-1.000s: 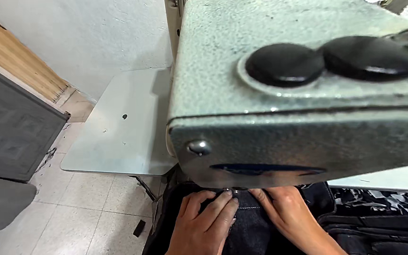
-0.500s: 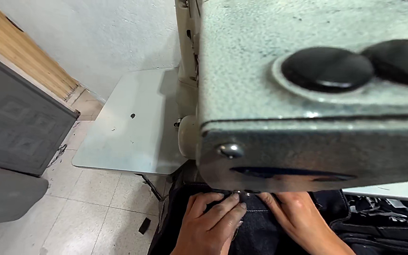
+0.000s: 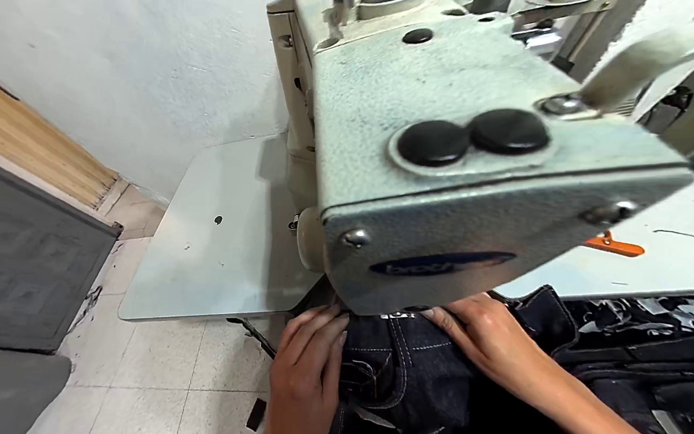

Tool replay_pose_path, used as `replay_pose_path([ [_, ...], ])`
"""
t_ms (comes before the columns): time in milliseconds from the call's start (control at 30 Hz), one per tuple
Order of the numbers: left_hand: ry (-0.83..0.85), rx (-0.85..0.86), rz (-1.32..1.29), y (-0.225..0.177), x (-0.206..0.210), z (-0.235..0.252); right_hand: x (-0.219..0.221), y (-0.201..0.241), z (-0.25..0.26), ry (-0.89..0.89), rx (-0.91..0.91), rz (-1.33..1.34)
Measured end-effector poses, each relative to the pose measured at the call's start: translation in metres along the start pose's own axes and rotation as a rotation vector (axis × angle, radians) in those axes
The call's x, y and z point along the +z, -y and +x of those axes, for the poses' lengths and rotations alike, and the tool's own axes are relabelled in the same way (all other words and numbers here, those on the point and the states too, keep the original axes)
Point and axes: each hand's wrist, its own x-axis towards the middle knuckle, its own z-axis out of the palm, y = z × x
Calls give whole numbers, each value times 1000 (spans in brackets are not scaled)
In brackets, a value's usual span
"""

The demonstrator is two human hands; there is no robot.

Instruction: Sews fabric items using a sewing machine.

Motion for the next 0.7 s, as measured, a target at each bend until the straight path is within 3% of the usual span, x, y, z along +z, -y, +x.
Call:
replay_pose_path([
  [233,86,-7,111,-3,17,5,2,-3,-3,7,27,0],
  [600,164,-140,-20,0,40,13,4,-9,-2,-40,19,100],
  [700,279,-307,-50,2,38,34,6,-7,22,-139,-12,-6],
])
